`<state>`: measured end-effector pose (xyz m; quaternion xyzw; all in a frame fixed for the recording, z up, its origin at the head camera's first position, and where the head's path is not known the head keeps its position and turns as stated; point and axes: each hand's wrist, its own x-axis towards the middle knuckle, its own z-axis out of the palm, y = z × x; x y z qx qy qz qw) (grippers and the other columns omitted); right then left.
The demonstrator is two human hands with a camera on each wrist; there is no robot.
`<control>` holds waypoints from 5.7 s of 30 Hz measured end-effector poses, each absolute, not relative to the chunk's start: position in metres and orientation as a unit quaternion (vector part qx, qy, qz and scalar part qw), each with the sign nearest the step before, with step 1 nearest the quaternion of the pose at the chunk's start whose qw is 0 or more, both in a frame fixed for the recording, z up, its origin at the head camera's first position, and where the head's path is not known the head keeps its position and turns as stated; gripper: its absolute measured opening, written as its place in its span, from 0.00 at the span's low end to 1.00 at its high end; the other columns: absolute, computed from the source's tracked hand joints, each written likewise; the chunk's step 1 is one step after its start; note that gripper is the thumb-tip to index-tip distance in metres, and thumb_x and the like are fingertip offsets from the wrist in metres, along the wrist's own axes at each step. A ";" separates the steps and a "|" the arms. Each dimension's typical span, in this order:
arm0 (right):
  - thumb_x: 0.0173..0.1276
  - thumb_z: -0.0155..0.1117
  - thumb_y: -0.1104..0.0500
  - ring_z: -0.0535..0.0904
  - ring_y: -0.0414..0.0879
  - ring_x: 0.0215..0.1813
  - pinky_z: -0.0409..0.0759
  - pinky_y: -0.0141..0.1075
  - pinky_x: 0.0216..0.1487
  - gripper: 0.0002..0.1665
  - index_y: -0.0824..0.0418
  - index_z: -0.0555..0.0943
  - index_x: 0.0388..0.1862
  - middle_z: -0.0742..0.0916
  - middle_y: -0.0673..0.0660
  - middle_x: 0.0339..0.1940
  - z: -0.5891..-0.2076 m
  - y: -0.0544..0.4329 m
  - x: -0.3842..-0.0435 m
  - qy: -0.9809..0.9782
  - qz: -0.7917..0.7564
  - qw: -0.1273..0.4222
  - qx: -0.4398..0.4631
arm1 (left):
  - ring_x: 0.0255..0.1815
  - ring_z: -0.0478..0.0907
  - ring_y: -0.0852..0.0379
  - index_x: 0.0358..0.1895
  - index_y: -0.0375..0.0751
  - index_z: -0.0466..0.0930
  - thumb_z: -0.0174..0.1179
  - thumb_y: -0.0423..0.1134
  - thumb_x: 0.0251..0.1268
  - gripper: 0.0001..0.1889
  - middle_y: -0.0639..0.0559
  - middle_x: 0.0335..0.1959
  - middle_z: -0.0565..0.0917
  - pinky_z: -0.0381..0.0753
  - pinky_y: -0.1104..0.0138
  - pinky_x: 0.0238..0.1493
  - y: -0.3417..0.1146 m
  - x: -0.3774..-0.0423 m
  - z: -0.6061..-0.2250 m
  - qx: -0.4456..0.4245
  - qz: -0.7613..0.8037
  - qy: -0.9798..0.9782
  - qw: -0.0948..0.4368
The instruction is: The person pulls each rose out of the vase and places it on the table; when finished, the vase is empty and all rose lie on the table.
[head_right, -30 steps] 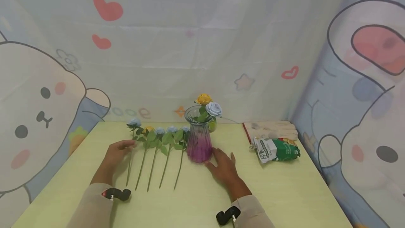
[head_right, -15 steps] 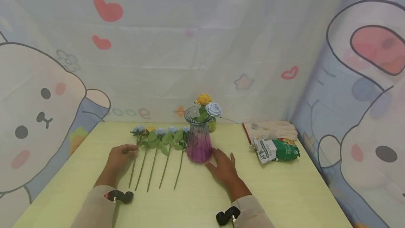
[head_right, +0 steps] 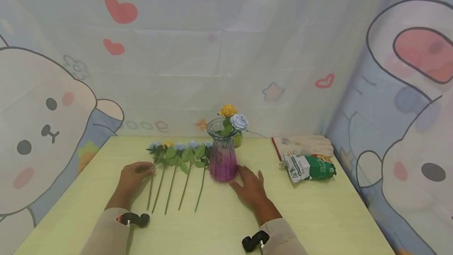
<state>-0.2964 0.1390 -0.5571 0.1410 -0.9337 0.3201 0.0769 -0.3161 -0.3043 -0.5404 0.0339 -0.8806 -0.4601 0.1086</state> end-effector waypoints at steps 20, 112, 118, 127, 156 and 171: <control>0.81 0.66 0.46 0.71 0.63 0.85 0.47 0.78 0.83 0.39 0.62 0.72 0.83 0.79 0.64 0.81 -0.556 0.139 -0.296 -0.935 0.314 0.081 0.143 | 0.67 0.80 0.33 0.66 0.32 0.85 0.72 0.39 0.75 0.22 0.31 0.65 0.85 0.76 0.37 0.73 -0.258 -0.308 -0.484 -0.043 -0.470 -0.862 0.185; 0.82 0.66 0.44 0.69 0.61 0.87 0.42 0.74 0.86 0.41 0.59 0.69 0.86 0.76 0.61 0.84 -0.561 0.141 -0.300 -0.936 0.319 0.064 0.133 | 0.45 0.95 0.54 0.75 0.44 0.66 0.45 0.56 0.92 0.24 0.50 0.44 0.92 0.94 0.62 0.50 -0.100 -0.310 -0.379 -0.178 -0.823 -0.537 0.052; 0.81 0.67 0.45 0.70 0.62 0.86 0.44 0.75 0.85 0.41 0.60 0.70 0.85 0.77 0.62 0.83 -0.561 0.142 -0.301 -0.937 0.313 0.076 0.136 | 0.58 0.92 0.54 0.70 0.44 0.70 0.43 0.38 0.92 0.14 0.47 0.55 0.89 0.87 0.60 0.68 -0.109 -0.310 -0.384 -0.185 -0.850 -0.493 0.010; 0.82 0.66 0.45 0.69 0.62 0.86 0.43 0.75 0.86 0.41 0.59 0.69 0.86 0.77 0.62 0.83 -0.561 0.141 -0.301 -0.937 0.315 0.065 0.133 | 0.45 0.93 0.63 0.58 0.32 0.86 0.66 0.32 0.80 0.11 0.41 0.56 0.91 0.87 0.67 0.44 -0.103 -0.311 -0.385 -0.125 -0.764 -0.625 0.100; 0.81 0.67 0.46 0.69 0.62 0.86 0.44 0.75 0.86 0.41 0.61 0.69 0.85 0.77 0.63 0.83 -0.559 0.140 -0.300 -0.939 0.313 0.064 0.130 | 0.62 0.87 0.59 0.50 0.30 0.92 0.67 0.37 0.80 0.12 0.36 0.56 0.92 0.82 0.68 0.63 -0.110 -0.327 -0.386 -0.108 -0.694 -0.621 0.348; 0.81 0.67 0.46 0.69 0.62 0.86 0.43 0.75 0.86 0.41 0.61 0.69 0.85 0.77 0.62 0.83 -0.559 0.140 -0.301 -0.938 0.314 0.063 0.133 | 0.62 0.86 0.57 0.46 0.30 0.93 0.66 0.39 0.81 0.13 0.43 0.54 0.91 0.83 0.64 0.64 -0.111 -0.328 -0.381 -0.088 -0.717 -0.591 0.359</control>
